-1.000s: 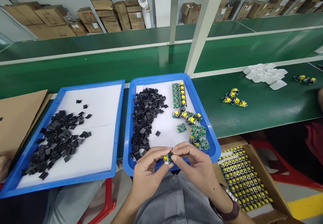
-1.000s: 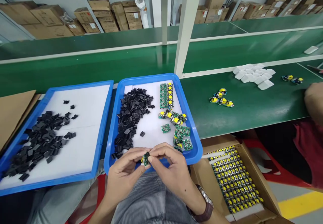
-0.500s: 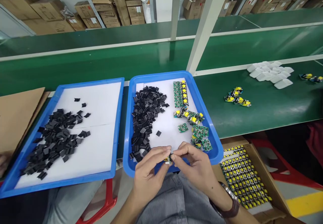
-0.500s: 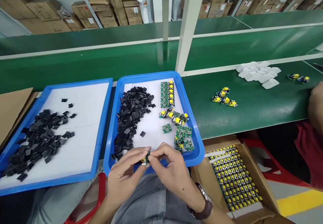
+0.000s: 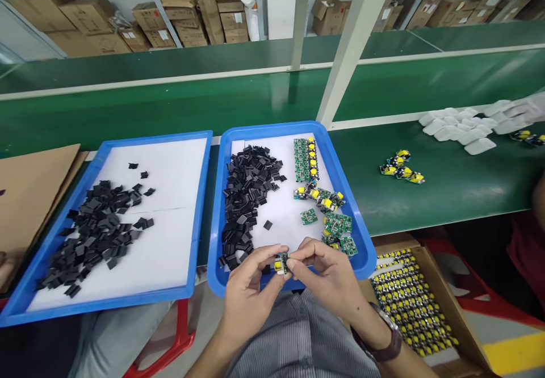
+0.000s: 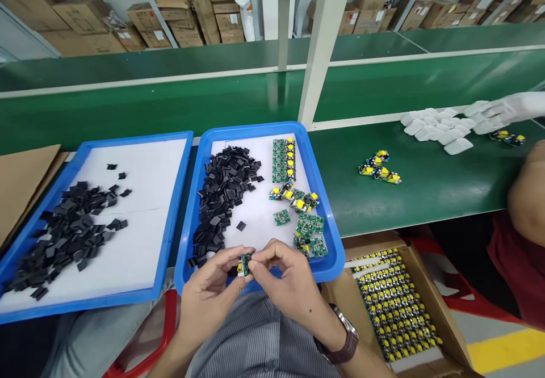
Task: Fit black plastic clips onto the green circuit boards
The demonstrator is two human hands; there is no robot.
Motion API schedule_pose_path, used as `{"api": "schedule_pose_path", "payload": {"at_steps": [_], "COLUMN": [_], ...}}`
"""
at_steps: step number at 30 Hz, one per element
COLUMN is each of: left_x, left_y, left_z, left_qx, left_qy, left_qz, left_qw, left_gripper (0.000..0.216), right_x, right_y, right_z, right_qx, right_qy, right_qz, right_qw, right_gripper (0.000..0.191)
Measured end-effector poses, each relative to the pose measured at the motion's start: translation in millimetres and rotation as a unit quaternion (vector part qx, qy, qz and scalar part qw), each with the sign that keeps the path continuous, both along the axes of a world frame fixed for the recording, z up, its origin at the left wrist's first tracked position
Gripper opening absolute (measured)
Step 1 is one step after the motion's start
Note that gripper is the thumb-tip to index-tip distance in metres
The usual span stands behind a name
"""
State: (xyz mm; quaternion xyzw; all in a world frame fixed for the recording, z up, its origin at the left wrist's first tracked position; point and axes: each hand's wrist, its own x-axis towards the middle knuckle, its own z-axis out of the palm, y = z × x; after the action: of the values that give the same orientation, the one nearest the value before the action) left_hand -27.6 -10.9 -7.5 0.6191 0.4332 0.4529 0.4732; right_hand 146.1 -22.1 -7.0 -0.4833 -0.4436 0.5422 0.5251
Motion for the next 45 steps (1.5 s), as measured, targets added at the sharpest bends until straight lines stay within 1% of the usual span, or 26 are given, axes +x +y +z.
{"api": "schedule_pose_path", "payload": {"at_steps": [2,6,7,9,12,15,17,19,21,23,25,28,32,34,37,41,45], "left_x": [0.3,0.3,0.1,-0.2,-0.3,-0.1,-0.1,-0.2,-0.5,-0.9,-1.2,-0.3,3.5,5.4,7.0,7.0,5.3], "left_y": [-0.7,0.2,0.6,0.9,0.0,-1.1,-1.0,-0.6,-0.3,-0.6,-1.6,-4.2,-9.1,-11.7,-14.6,-15.7,-16.0], "left_z": [-1.7,-5.4,-5.8,-6.0,-5.6,-5.7,-5.7,-5.4,-4.9,-5.0,-6.2,-9.5,-14.2,-15.8,-17.3,-18.1,-20.1], "left_qx": [0.007,0.071,0.09,0.111,0.087,0.052,0.034,0.025,0.023,0.031,0.049,0.07,0.099,0.126,0.165,0.203,0.206], "left_qy": [-0.006,-0.022,-0.021,-0.012,0.008,0.019,0.016,0.009,0.007,0.01,0.016,0.017,0.023,0.047,0.085,0.105,0.115], "left_qz": [0.001,-0.001,-0.004,-0.011,-0.016,-0.005,0.01,0.024,0.026,0.022,0.017,0.022,0.06,0.08,0.099,0.105,0.1], "left_qw": [1.0,0.997,0.996,0.994,0.996,0.998,0.999,0.999,0.999,0.999,0.999,0.997,0.993,0.988,0.978,0.968,0.967], "left_gripper": [0.042,0.044,0.045,0.045,0.04,0.038,0.038,0.037,0.036,0.037,0.039,0.043,0.045,0.046,0.049,0.054,0.055], "right_x": [2.6,4.9,4.8,4.6,7.0,12.0,14.2,14.0,11.6,8.2,4.5,-0.4,-6.5,-8.8,-9.4,-7.7,-7.8], "right_y": [1.4,3.7,4.0,4.4,4.9,3.7,-0.2,-6.3,-13.0,-17.9,-20.2,-20.7,-21.2,-21.9,-22.3,-20.7,-18.0], "right_z": [1.4,1.5,1.4,1.6,1.7,0.0,-1.4,-2.1,-1.8,-0.9,0.1,1.0,1.0,0.6,-0.8,-2.9,-2.8], "right_qx": [-0.013,-0.065,-0.067,-0.047,-0.006,-0.023,-0.03,-0.005,0.038,0.078,0.103,0.121,0.134,0.139,0.131,0.105,0.086], "right_qy": [-0.007,0.022,0.026,0.008,-0.026,0.025,0.046,0.015,-0.039,-0.078,-0.094,-0.112,-0.132,-0.136,-0.127,-0.097,-0.08], "right_qz": [0.015,0.051,0.054,0.047,0.045,0.064,0.054,0.032,0.016,0.011,0.012,0.02,0.014,-0.001,-0.008,0.017,0.038], "right_qw": [1.0,0.996,0.996,0.998,0.999,0.997,0.997,0.999,0.998,0.994,0.99,0.986,0.982,0.981,0.983,0.99,0.992], "right_gripper": [0.015,0.022,0.023,0.022,0.018,0.013,0.015,0.02,0.024,0.029,0.034,0.041,0.046,0.044,0.037,0.027,0.023]}}
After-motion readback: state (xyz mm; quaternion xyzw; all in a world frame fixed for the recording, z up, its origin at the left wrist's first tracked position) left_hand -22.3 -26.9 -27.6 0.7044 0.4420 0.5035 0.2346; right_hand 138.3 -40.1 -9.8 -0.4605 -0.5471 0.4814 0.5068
